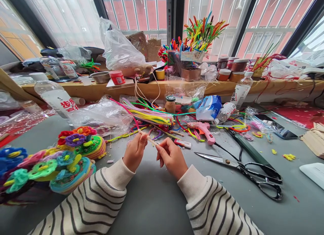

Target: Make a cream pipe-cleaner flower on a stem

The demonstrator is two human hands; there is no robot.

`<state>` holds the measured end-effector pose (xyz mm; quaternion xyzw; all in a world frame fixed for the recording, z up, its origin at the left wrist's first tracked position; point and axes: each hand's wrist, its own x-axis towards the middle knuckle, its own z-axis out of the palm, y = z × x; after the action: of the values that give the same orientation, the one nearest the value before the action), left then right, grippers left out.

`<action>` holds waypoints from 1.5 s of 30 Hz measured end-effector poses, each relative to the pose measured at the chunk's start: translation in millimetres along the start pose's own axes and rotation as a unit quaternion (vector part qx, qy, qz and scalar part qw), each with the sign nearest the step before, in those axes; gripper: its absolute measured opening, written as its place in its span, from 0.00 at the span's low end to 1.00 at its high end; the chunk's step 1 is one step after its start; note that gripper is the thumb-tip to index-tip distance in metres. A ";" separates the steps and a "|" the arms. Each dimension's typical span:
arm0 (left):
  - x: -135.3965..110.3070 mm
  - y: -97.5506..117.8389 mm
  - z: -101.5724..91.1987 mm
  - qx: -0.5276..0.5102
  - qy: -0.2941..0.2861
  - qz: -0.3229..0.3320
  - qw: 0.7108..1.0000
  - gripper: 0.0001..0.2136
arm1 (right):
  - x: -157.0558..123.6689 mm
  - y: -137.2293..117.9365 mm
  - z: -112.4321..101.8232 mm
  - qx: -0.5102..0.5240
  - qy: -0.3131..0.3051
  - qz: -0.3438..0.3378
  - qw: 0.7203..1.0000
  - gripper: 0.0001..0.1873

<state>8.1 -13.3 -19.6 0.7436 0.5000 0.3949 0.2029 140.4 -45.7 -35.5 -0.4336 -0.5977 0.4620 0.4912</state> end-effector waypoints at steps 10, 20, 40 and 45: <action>-3.4 3.4 1.7 0.013 -0.081 0.092 0.992 0.10 | 1.0 -3.2 -3.7 -0.199 -0.021 -0.096 0.975 0.09; -5.7 8.2 5.9 -0.086 -0.170 0.083 0.978 0.11 | -2.1 -1.6 -5.0 -0.386 0.120 -0.242 0.882 0.11; -5.3 15.2 -0.9 -0.356 -0.242 -0.107 0.896 0.18 | -4.7 -1.6 -5.8 -0.381 0.122 -0.287 0.870 0.15; -6.8 16.1 8.3 -0.338 -0.193 -0.110 0.915 0.16 | -3.6 -2.0 -0.3 -0.382 0.140 -0.270 0.873 0.12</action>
<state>22.8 -25.4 -16.1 0.6328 0.3664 0.3641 0.5769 141.1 -49.6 -34.2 -0.4688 -0.7467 -0.0186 0.4714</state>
